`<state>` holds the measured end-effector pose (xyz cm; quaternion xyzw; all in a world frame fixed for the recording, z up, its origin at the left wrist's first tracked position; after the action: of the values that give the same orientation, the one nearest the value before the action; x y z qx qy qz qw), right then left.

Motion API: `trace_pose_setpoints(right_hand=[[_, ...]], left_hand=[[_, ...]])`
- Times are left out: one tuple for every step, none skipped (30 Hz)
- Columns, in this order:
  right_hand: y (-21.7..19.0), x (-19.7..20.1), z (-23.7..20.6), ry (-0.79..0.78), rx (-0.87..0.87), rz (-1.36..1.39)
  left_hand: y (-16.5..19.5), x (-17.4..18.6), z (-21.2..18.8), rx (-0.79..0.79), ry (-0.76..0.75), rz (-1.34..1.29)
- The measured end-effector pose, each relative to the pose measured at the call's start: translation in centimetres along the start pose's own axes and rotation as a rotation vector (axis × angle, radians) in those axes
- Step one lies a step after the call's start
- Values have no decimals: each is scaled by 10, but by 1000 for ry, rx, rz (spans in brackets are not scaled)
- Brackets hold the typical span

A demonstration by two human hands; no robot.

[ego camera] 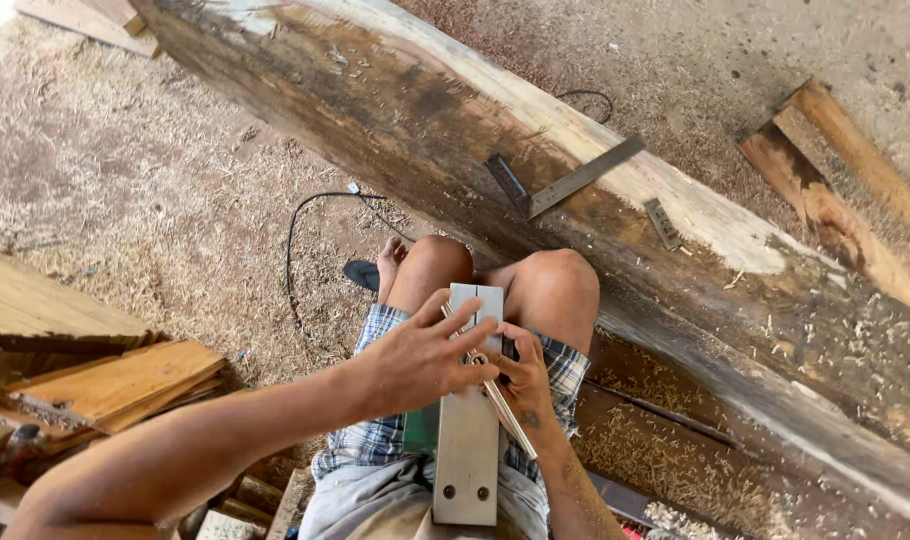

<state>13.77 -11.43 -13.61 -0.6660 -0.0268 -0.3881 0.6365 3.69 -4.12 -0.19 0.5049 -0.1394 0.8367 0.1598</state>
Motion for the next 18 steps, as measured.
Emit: trace_pose_setpoints(right_hand=[[-3, 2, 1, 9, 18, -1], [-4, 1, 0, -32, 15, -7], [-5, -1, -1, -64, 3, -11], [-4, -3, -2, -94, -17, -13], [-6, 0, -4, -55, 13, 0], [-8, 3, -4, -18, 41, 13], [-9, 4, -5, 11, 70, 27], [-4, 2, -5, -12, 27, 31], [0, -1, -5, -32, -11, 34], [4, -3, -4, -46, -50, 37], [4, -3, -3, -39, -42, 30], [4, -3, -3, -36, -39, 25], [4, -4, -3, -37, -39, 20], [4, -3, -3, -29, -53, 25], [3, -3, -3, -23, -64, 26], [2, -2, -2, -16, -66, 25], [1, -3, -1, -29, -71, 36], [1, -3, -2, -37, -85, 46]], left_hand=[[0, 12, 1, -16, 151, 89], [-1, -6, 5, 5, -46, 44], [1, -23, 5, 19, -245, -8], [4, -38, 2, 30, -447, -65], [4, -50, -5, 121, -580, -197], [5, -61, -14, 214, -715, -332], [7, -71, -26, 315, -850, -469], [5, -68, -21, 288, -754, -464], [0, -66, -18, 260, -656, -451], [-6, -64, -16, 226, -560, -435], [-14, -61, -14, 181, -473, -348], [-21, -57, -14, 138, -388, -266], [-27, -53, -14, 99, -303, -189], [-31, -47, -13, 62, -215, -112], [-32, -39, -12, 29, -125, -32], [-30, -29, -10, -4, -33, 57], [-33, -42, -12, 83, -229, -42], [-31, -54, -16, 162, -426, -149]])
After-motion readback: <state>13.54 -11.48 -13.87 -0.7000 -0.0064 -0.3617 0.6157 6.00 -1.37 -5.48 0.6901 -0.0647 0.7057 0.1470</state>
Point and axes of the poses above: each hand's wrist, its own z-axis towards the middle knuckle, its own x-axis out of the back of the hand, y = z × x, the point moved 8 cm from there along z, towards the middle knuckle, and after that the axes turned 13 degrees about -x, right-handed, at the moved point
